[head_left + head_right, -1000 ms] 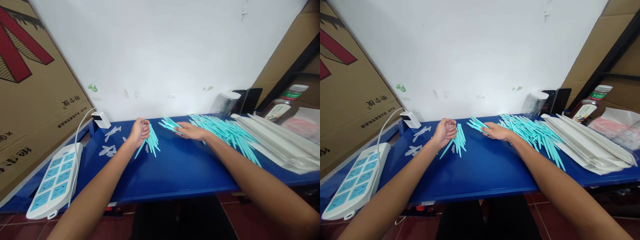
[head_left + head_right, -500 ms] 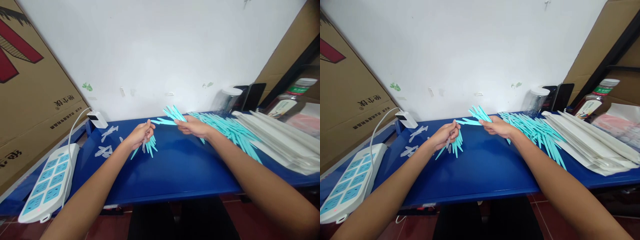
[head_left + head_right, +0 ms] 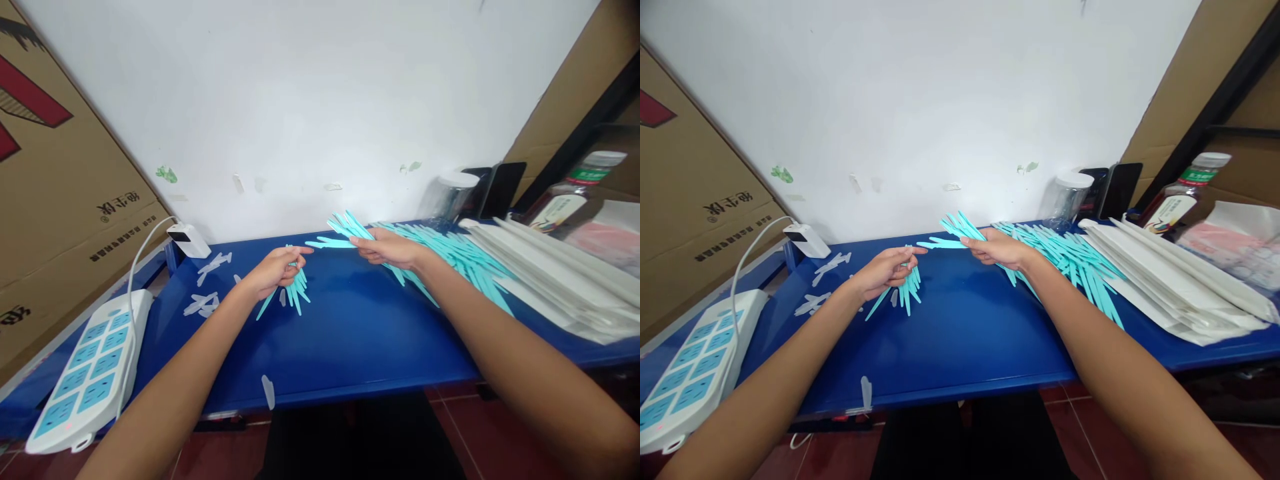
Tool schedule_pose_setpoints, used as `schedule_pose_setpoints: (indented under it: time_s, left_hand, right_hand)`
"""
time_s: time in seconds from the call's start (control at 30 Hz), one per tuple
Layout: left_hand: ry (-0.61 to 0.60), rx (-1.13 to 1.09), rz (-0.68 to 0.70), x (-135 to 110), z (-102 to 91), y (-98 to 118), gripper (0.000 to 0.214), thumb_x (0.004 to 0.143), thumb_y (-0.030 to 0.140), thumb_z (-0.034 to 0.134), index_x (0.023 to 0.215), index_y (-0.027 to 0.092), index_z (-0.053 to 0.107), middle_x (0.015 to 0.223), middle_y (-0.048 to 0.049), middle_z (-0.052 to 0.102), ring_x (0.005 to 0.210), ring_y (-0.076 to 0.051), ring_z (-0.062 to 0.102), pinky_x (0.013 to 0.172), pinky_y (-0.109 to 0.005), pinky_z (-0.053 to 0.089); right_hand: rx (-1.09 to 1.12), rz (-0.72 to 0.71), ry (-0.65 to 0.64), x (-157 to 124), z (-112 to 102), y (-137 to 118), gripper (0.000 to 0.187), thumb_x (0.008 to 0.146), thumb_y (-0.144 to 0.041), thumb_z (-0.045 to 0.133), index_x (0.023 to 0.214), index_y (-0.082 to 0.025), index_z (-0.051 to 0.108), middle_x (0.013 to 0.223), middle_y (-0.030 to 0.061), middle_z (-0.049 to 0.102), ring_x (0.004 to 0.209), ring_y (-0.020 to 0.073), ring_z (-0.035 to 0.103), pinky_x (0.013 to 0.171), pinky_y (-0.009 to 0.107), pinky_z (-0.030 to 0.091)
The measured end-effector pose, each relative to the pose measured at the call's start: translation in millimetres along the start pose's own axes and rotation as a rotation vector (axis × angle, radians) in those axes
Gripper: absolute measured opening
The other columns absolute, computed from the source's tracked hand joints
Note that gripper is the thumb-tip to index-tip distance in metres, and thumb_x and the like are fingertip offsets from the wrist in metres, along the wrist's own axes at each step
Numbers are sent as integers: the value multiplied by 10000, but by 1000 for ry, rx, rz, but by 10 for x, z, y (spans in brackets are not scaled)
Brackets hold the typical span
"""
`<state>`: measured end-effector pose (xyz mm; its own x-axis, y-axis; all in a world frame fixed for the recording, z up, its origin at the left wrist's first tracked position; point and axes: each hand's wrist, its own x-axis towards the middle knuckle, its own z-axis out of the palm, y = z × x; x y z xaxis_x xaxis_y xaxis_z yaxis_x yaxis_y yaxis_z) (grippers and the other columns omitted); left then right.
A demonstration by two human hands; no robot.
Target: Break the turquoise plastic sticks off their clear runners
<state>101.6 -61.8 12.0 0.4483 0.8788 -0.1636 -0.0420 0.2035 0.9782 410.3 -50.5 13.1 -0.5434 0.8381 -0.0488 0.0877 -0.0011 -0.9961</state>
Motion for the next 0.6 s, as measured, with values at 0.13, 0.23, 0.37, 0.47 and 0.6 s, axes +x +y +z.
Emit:
schedule_pose_setpoints:
  time_s: [0.13, 0.23, 0.37, 0.47, 0.6]
  left_hand:
    - [-40, 156, 79, 4, -20, -39, 372, 911, 502, 748, 1005, 161, 630, 847, -86, 709, 435, -27, 233, 397, -190, 183]
    - [-9, 232, 134, 6, -12, -46, 407, 882, 549, 763, 923, 172, 616, 856, -117, 753, 430, -27, 236, 406, -194, 181]
    - [63, 242, 156, 21, 1, -47, 404, 837, 537, 808, 849, 163, 655, 768, -92, 729, 425, -32, 267, 405, -194, 184]
    - [143, 234, 177, 43, -16, -55, 392, 824, 525, 820, 870, 148, 724, 788, -82, 716, 426, -23, 264, 400, -193, 181]
    - [220, 194, 186, 62, -49, -56, 425, 790, 488, 850, 1055, 159, 811, 1002, -143, 761, 444, -19, 288, 389, -202, 168]
  right_hand:
    - [-38, 10, -30, -20, -20, -15, 576, 829, -596, 827, 784, -227, 386, 674, -81, 268, 555, 74, 192, 490, 233, 136]
    - [-40, 6, -41, -31, -34, -28, 576, 833, -600, 822, 783, -226, 387, 675, -80, 268, 558, 75, 195, 492, 238, 136]
    - [-46, 1, -36, -32, -47, -27, 559, 863, -591, 798, 784, -226, 382, 671, -80, 264, 561, 77, 184, 499, 244, 126]
    - [-35, -2, -33, -30, -57, -22, 569, 851, -590, 811, 780, -228, 378, 670, -84, 251, 559, 76, 174, 497, 246, 117]
    - [-19, -12, -13, -29, -82, -15, 598, 818, -623, 824, 773, -230, 376, 663, -88, 241, 555, 75, 175, 493, 248, 114]
